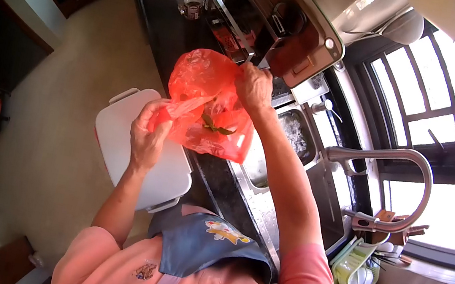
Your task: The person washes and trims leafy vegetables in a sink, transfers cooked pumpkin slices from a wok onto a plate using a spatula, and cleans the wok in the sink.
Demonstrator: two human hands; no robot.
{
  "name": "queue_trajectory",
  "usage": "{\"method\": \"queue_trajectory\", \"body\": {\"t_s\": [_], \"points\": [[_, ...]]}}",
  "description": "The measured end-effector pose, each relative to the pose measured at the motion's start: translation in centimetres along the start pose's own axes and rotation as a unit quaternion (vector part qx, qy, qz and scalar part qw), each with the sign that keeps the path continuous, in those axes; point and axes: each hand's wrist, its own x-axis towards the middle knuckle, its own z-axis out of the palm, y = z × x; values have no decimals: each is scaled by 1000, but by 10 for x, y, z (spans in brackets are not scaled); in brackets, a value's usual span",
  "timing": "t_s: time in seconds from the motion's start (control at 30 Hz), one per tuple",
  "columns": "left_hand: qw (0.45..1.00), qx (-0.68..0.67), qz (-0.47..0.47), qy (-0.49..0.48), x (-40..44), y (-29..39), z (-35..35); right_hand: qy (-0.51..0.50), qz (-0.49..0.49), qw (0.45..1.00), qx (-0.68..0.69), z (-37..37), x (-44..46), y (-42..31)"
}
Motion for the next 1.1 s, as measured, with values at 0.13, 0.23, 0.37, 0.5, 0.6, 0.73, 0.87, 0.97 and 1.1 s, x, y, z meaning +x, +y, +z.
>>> {"method": "queue_trajectory", "body": {"t_s": [0.13, 0.23, 0.37, 0.5, 0.6, 0.73, 0.87, 0.97, 1.1], "points": [[998, 5, -46, -51, 7, 10, -15, 91, -28, 995, 32, -21, 5, -1], [995, 97, 5, 28, 20, 18, -11, 78, -28, 996, 10, -23, 3, 1], [895, 383, 213, 85, 58, 27, 18, 29, -22, 999, 16, -12, -8, 12], [769, 578, 274, 2, 83, 12, 59, 45, 15, 997, 69, -10, -3, 10], [667, 687, 286, -38, 113, -52, 61, 21, -28, 998, 52, -23, 0, 16], [744, 640, 173, -87, 150, -69, 26, 38, -99, 994, 6, -21, -9, 33], [769, 620, 149, -54, 165, -75, 14, 35, -20, 999, 22, -25, -33, 26], [831, 537, 131, -57, 144, -64, 31, -107, 216, 965, 104, -8, -47, 27], [895, 410, 154, -82, 123, -48, 44, 103, 115, 973, 171, 1, -44, 39]]}}
